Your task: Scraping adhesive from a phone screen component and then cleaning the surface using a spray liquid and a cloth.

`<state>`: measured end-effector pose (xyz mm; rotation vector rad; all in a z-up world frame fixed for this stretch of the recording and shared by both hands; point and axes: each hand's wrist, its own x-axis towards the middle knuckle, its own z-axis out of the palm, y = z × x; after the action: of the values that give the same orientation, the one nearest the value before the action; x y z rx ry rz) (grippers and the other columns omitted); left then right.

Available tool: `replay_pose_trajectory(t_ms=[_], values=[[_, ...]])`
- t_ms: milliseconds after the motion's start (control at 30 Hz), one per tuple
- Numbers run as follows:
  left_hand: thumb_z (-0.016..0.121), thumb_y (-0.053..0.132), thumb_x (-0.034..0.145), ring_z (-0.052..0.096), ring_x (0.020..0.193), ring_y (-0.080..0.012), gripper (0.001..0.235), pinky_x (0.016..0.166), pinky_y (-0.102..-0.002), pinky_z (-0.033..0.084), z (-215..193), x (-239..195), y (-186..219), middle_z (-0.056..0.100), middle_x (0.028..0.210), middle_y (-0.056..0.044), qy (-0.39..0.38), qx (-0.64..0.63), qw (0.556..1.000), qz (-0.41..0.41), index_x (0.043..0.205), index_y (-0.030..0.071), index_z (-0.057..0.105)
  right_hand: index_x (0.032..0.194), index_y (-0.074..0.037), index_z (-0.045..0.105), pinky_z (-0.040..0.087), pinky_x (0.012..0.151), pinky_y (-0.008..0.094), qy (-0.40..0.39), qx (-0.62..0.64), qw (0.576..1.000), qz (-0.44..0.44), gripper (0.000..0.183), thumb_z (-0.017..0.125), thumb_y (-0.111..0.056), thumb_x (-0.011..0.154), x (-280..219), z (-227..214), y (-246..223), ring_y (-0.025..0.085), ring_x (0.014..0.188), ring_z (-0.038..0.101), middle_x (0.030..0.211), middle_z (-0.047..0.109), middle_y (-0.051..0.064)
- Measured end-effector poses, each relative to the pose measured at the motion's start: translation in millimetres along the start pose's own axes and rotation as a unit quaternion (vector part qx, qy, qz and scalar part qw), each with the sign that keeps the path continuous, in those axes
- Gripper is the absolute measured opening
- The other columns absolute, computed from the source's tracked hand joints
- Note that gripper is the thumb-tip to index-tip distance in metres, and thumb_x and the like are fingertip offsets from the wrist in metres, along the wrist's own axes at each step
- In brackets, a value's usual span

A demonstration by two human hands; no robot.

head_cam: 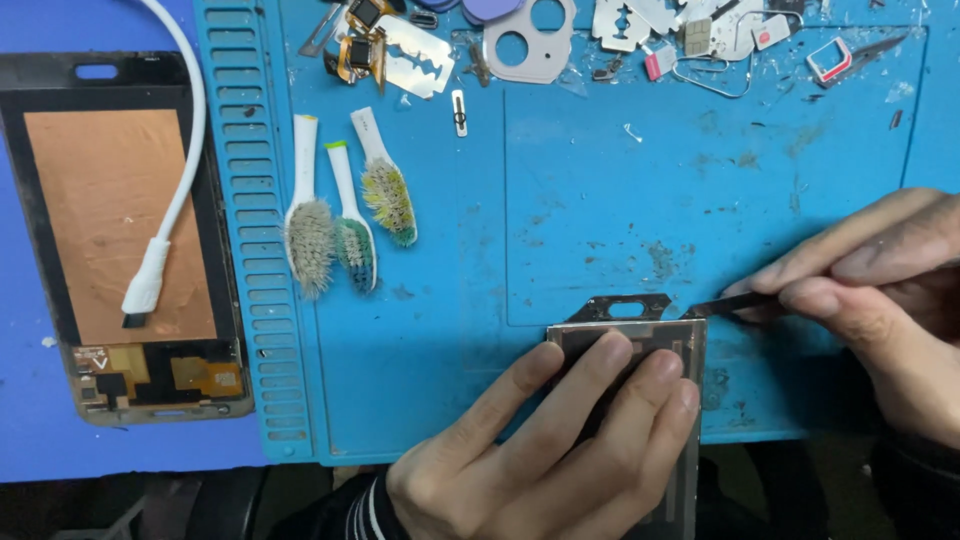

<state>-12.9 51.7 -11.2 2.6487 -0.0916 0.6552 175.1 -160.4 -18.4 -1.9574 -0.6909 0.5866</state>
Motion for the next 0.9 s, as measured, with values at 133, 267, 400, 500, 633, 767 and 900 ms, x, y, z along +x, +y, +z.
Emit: replay_pose_trajectory(t_ms=[133,267,400,500,633,767,900], values=[[0.092,0.018,0.099,0.069,0.124,-0.013,0.023,0.105,-0.033,0.062,0.9,2.1,1.0,0.076,0.128,0.01,0.017,-0.018,1.0,-0.011,0.111,0.023,0.073,0.119,-0.005,0.031,0.074,0.091,0.036,0.001,0.008,1.0,0.003,0.033,0.052,0.01,0.098,-0.8,0.6,-1.1,0.028,0.094,0.079,0.111,0.06,0.017],[0.09,0.017,0.099,0.069,0.124,-0.0123,0.016,0.107,-0.034,0.059,1.4,0.4,1.9,0.076,0.128,0.008,0.027,-0.035,0.999,-0.027,0.102,0.02,0.075,0.123,-0.005,0.033,0.075,0.089,0.035,0.007,0.018,1.0,0.004,0.035,0.053,0.008,0.098,-2.1,1.0,3.1,0.027,0.094,0.078,0.112,0.059,0.017],[0.091,0.02,0.1,0.071,0.121,-0.0098,0.018,0.105,-0.03,0.06,-0.5,2.6,0.7,0.076,0.126,0.01,0.049,-0.01,0.998,-0.028,0.101,0.021,0.074,0.123,-0.004,0.033,0.073,0.087,0.034,0.01,0.012,1.0,0.0,0.034,0.052,0.011,0.099,-3.1,1.2,4.6,0.025,0.09,0.077,0.109,0.061,0.017],[0.09,0.021,0.103,0.069,0.125,-0.0097,0.016,0.113,-0.03,0.051,-1.0,0.8,0.0,0.076,0.129,0.01,0.049,0.008,0.999,-0.013,0.106,0.023,0.074,0.092,0.003,0.06,0.07,0.09,0.031,-0.019,-0.05,0.999,-0.006,0.008,0.059,0.004,0.1,4.8,-1.3,17.3,0.022,0.087,0.078,0.114,0.071,0.017],[0.091,0.019,0.102,0.067,0.127,-0.0111,0.018,0.115,-0.032,0.049,-1.0,-2.8,1.5,0.074,0.132,0.009,0.035,-0.002,0.999,-0.01,0.106,0.023,0.074,0.113,-0.005,0.049,0.073,0.101,0.033,-0.04,-0.002,0.999,-0.025,0.014,0.053,-0.001,0.101,3.2,-4.6,10.8,0.021,0.099,0.08,0.115,0.066,0.013],[0.088,0.021,0.105,0.065,0.13,-0.0104,0.015,0.118,-0.031,0.044,-3.2,-3.2,0.0,0.073,0.136,0.01,0.03,0.009,0.999,0.005,0.106,0.023,0.073,0.12,-0.007,0.037,0.074,0.09,0.032,-0.001,-0.004,0.999,-0.034,0.03,0.056,0.005,0.1,1.8,-1.0,-3.9,0.023,0.097,0.079,0.109,0.061,0.013],[0.089,0.019,0.105,0.066,0.129,-0.0113,0.016,0.118,-0.031,0.043,-4.6,-3.3,-1.4,0.073,0.136,0.008,0.034,-0.003,0.999,0.007,0.107,0.022,0.074,0.124,-0.002,0.037,0.071,0.093,0.031,-0.004,-0.023,0.998,-0.061,0.029,0.055,0.003,0.102,1.1,2.9,1.6,0.022,0.097,0.078,0.109,0.063,0.015]])
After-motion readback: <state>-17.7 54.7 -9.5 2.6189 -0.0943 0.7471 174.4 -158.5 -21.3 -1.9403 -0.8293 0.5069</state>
